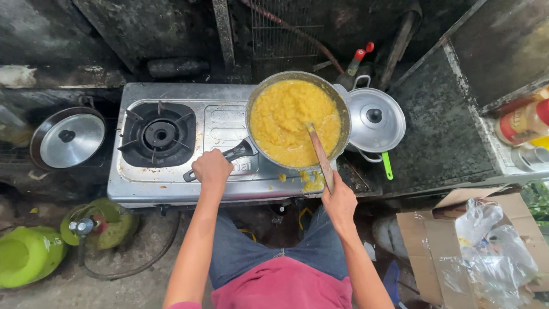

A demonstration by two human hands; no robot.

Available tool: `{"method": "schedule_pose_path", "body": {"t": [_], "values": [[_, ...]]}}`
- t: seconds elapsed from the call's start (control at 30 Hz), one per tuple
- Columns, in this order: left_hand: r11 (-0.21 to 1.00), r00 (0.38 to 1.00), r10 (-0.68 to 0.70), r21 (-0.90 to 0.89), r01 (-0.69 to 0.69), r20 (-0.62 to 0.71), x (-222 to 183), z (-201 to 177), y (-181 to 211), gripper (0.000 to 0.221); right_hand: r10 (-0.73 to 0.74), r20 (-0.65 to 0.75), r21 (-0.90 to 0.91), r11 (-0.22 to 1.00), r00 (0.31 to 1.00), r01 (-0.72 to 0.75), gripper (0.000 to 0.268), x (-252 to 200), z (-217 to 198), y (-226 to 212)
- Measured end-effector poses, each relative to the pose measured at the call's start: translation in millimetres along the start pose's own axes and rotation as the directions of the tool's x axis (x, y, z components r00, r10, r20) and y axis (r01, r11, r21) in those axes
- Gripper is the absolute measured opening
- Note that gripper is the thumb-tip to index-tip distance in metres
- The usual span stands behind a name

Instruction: Stirring a thick yellow mixture in a pan on a gas stove using a wooden spatula.

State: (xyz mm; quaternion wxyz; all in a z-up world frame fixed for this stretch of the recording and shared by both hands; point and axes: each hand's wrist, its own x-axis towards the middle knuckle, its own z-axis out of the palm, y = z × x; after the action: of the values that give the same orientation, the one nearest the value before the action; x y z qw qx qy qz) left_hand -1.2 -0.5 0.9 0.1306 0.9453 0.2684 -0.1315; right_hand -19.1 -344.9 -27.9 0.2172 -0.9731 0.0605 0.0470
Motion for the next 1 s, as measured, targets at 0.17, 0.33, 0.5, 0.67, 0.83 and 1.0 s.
{"method": "schedule_pose_path", "body": {"t": [0.17,0.33,0.5,0.67,0.83,1.0], "values": [[1.000,1.000,0.000,-0.001,0.000,0.002,0.7,3.0,0.0,0.023,-0.045,-0.119,0.101,0.993,0.992,0.057,0.049,-8.6,10.1,-2.1],[1.000,1.000,0.005,-0.015,-0.005,-0.017,6.3,8.0,-3.1,0.023,-0.180,-0.338,0.043,0.978,0.924,0.206,0.048,-3.3,45.7,32.1],[1.000,1.000,0.003,-0.009,-0.003,0.000,7.0,5.0,-2.2,0.022,-0.426,-0.598,-0.250,0.904,0.679,0.347,0.041,3.8,47.2,69.1],[1.000,1.000,0.005,-0.019,-0.005,0.000,10.3,9.8,-4.0,0.022,-0.621,-0.505,-0.507,0.775,0.599,0.377,0.038,6.0,-9.2,79.2],[1.000,1.000,0.000,-0.008,0.000,0.008,5.8,3.7,-1.4,0.022,-0.664,-0.434,-0.621,0.710,0.609,0.332,0.039,12.0,-81.6,83.7],[1.000,1.000,-0.004,-0.001,0.004,0.016,1.3,-0.7,-0.2,0.024,-0.167,-0.109,-0.389,0.915,0.980,0.112,0.052,5.9,-153.2,85.0]]}}
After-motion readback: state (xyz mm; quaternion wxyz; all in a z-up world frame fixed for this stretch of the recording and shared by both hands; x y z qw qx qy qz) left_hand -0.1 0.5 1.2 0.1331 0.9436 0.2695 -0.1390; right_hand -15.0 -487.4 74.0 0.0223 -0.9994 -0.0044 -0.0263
